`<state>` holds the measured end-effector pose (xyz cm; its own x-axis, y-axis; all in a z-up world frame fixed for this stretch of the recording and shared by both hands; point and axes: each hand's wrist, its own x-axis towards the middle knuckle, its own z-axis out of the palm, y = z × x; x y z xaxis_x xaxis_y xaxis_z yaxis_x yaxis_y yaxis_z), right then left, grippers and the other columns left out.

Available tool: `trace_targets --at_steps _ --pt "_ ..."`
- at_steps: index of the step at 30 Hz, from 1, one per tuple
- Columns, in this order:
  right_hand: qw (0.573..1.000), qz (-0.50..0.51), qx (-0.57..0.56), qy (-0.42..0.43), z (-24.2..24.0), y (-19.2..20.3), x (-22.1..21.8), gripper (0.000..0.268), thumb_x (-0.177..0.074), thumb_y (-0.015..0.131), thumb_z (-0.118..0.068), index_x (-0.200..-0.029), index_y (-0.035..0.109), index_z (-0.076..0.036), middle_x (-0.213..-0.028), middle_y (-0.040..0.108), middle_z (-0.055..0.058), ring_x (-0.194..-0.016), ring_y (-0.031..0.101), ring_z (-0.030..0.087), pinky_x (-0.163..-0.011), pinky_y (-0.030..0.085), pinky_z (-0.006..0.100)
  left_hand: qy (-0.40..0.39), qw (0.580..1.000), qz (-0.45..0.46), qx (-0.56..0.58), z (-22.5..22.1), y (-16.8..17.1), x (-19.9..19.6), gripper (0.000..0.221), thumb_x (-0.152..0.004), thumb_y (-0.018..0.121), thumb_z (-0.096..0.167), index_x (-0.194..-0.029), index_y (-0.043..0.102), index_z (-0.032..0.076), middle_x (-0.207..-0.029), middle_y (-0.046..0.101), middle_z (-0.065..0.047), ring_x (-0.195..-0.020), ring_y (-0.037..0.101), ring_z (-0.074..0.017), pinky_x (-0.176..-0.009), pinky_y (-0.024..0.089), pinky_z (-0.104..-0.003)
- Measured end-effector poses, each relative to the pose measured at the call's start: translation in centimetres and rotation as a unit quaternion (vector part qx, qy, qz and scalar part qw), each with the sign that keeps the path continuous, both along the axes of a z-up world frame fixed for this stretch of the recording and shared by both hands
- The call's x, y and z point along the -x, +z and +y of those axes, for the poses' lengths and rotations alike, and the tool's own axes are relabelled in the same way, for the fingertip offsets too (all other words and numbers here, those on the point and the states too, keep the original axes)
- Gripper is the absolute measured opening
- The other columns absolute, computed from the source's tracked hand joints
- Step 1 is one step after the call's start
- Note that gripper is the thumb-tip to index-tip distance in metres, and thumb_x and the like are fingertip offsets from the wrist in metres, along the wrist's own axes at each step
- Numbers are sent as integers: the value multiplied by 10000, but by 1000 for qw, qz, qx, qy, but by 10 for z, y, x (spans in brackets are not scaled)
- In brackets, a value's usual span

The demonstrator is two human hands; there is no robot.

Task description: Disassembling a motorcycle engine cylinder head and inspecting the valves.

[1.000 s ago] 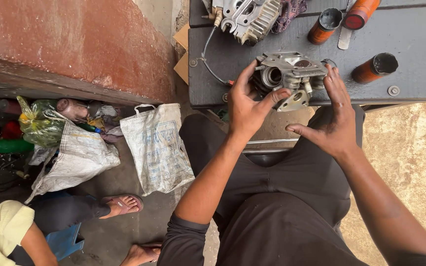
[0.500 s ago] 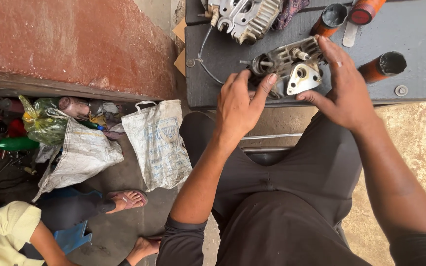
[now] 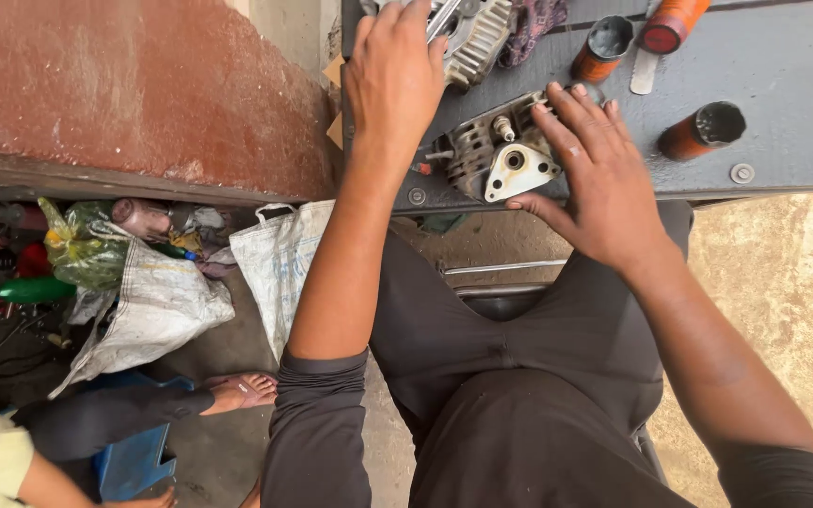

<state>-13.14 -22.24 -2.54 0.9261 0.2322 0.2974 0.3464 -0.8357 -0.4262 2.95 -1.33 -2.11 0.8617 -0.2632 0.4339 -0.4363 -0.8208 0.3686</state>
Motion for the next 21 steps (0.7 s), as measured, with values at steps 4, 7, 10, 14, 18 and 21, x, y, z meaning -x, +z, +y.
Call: trace_targets --at_steps 4,7,10,14,18,21 --pt "998 9 -60 -14 1 -9 12 988 -905 809 -480 -1634 297 -54 -1699 251 243 -1555 299 482 -1278 285 588 33 998 50 -36 -9 -16 -15 280 -843 809 179 -1063 722 28 -1149 665 -154 -1058 636 -377 -836 526 -519" --pt "999 -9 -33 -29 6 -19 24 971 -895 820 -474 -1629 308 -94 -1693 201 256 -1556 289 493 -1267 284 590 35 997 74 -10 -9 -10 -14 262 -827 814 151 -1055 741 43 -1112 652 -192 -1041 624 -409 -849 525 -516" --pt "999 1 -40 -23 19 -22 33 934 -887 829 -434 -1614 336 -116 -1679 185 286 -1530 278 496 -1243 303 579 -6 998 56 -24 -4 -30 -23 307 -836 816 128 -1093 712 -2 -1111 653 -207 -1062 635 -408 -907 530 -501" --pt "997 -17 -67 -24 24 -29 44 903 -880 854 -370 -1603 361 -146 -1690 205 248 -1556 272 484 -1258 318 559 22 996 81 -35 -1 -32 -19 427 -750 832 127 -1084 663 -77 -1094 624 -269 -1017 634 -426 -796 547 -472" --pt "994 -8 -98 -38 23 -25 54 872 -852 880 -294 -1560 406 -111 -1667 295 228 -1546 339 443 -1252 352 555 -6 998 57 20 27 -30 -4 267 -830 777 99 -1039 667 -24 -1053 648 -240 -957 660 -396 -858 539 -484" --pt "992 -25 -111 -50 7 -11 51 800 -860 888 -262 -1515 456 -107 -1618 390 202 -1515 414 401 -1237 407 526 5 993 53 102 52 -33 19 160 -913 685 70 -1033 618 -11 -991 647 -185 -911 665 -301 -836 534 -451"
